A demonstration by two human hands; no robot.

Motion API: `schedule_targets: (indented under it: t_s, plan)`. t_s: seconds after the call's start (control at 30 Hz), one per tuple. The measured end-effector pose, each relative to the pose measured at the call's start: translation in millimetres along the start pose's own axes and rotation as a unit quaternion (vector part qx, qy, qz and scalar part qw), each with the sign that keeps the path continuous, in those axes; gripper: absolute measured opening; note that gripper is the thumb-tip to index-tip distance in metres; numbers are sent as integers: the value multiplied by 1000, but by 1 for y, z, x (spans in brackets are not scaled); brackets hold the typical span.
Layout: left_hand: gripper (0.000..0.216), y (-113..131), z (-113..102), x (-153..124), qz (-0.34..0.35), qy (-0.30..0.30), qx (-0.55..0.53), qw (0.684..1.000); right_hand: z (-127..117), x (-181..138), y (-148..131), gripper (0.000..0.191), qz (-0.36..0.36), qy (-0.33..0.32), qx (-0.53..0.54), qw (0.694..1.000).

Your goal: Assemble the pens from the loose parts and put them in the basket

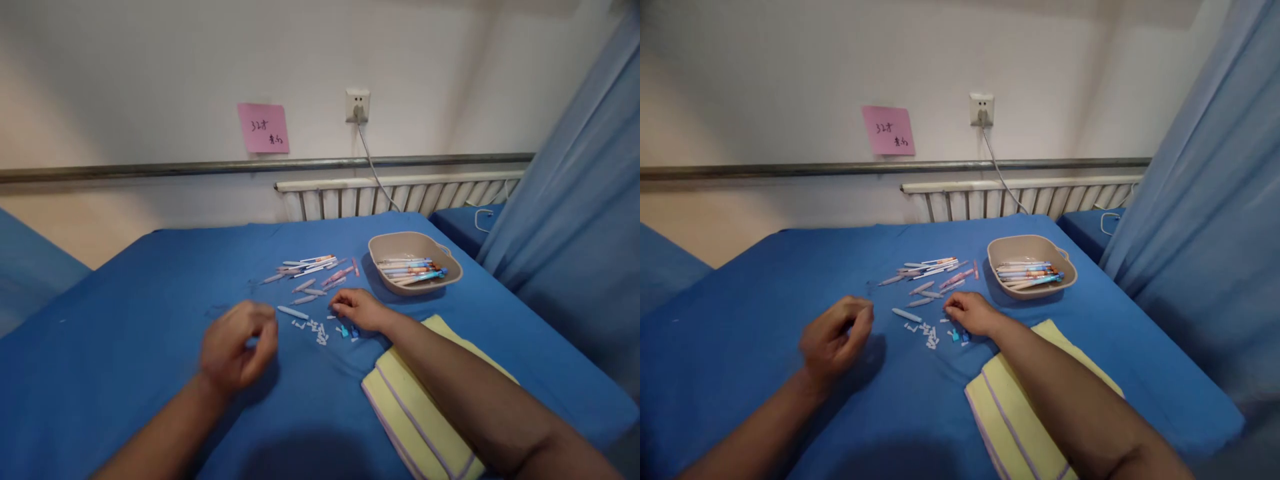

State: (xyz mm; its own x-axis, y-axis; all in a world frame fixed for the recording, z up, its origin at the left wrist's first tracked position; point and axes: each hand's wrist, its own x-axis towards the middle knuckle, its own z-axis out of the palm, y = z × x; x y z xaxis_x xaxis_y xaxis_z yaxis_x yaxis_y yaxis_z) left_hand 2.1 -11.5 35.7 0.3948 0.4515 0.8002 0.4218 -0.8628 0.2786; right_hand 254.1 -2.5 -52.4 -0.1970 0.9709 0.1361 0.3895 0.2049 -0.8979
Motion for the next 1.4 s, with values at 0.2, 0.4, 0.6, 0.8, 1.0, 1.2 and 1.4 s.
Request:
schedule_targets:
  t_s: [0.2,0.4,0.6,0.8,1.0,1.2,1.4]
  plan:
    - [30,-67,38,-4,-263,-91,54,959,2,-4,0,15,-3,15,-3,1000]
    - [28,-80,45,-9,-318,-157,42,934,5,-7,-2,17,-4,69,-4,998]
    - [25,-95,55,-2,-348,-151,32,925,5,25,-10,20,-63,148,-173,972]
    - [26,-109,59,-2,-370,-141,8,918,13,86,-24,29,-47,45,-419,906]
    - [26,-117,59,-8,-368,-145,-42,917,14,104,-29,25,-69,-27,-478,875]
    - [26,-119,61,-9,-361,-162,-81,915,13,108,-35,20,-77,-85,-527,842]
    - [19,-99,42,-6,-304,-225,-127,917,10,106,-48,17,-63,-63,-519,850]
